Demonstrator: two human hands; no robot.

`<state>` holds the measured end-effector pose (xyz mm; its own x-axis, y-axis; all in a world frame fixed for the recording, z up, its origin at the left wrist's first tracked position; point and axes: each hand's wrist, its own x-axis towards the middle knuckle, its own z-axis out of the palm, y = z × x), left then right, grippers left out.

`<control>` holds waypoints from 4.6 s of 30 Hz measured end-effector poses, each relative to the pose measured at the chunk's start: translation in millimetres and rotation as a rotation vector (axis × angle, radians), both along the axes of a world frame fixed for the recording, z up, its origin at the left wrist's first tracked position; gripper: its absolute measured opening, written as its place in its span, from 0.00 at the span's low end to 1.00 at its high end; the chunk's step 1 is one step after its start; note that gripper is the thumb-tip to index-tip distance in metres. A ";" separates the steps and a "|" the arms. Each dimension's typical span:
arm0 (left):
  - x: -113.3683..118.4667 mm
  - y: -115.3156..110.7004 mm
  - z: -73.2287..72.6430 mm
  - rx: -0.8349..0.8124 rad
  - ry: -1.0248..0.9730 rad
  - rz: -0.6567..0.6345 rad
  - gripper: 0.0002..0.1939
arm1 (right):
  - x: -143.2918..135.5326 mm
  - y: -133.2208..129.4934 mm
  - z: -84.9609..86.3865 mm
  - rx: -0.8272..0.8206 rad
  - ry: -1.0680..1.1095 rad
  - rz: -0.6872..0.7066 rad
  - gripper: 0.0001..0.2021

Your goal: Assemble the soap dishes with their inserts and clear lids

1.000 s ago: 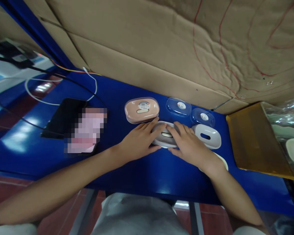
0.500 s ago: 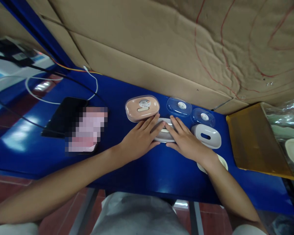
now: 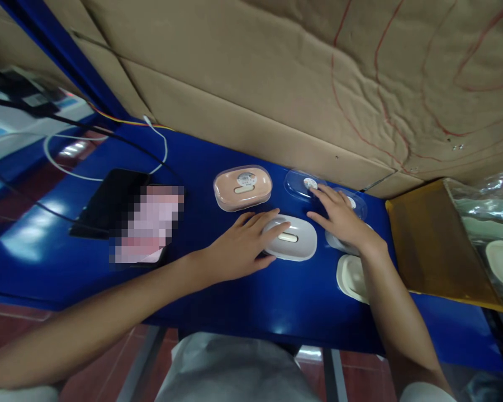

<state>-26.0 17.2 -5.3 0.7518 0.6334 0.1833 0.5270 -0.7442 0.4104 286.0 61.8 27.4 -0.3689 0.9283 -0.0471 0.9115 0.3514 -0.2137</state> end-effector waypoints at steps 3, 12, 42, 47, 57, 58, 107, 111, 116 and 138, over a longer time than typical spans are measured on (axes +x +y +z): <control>-0.1 -2.1 2.2 -0.034 -0.007 -0.014 0.37 | -0.9 0.3 -1.9 0.065 0.031 0.019 0.30; -0.6 2.8 4.1 -0.094 -0.034 -0.004 0.39 | -8.4 4.3 -9.2 -0.003 0.017 -0.042 0.39; -1.3 9.8 -8.0 -0.177 -0.228 0.067 0.48 | -36.8 -47.2 23.9 -0.163 0.147 0.260 0.49; -1.3 10.4 -5.7 -0.195 -0.247 0.058 0.44 | -38.1 -46.4 23.3 -0.186 0.144 0.256 0.50; -0.7 8.0 3.8 0.163 -0.048 0.181 0.35 | -34.2 -43.3 22.4 -0.142 0.103 0.237 0.46; -0.8 7.6 8.2 0.214 -0.001 0.239 0.34 | -33.7 -41.9 21.9 -0.121 0.089 0.225 0.45; 15.0 -23.7 -3.3 0.137 0.018 -0.118 0.41 | -30.5 -101.4 2.0 0.153 0.117 0.206 0.15; 12.8 -23.1 -2.4 0.127 0.057 -0.212 0.27 | 25.7 -76.2 -7.4 0.366 0.202 -0.129 0.15; 12.3 -20.0 -3.6 0.140 0.030 -0.141 0.24 | 60.1 -79.9 -11.2 0.226 0.079 -0.210 0.23; 15.7 -11.0 -13.5 -0.072 -0.108 0.016 0.51 | -7.3 -98.5 -15.2 0.063 0.233 0.098 0.39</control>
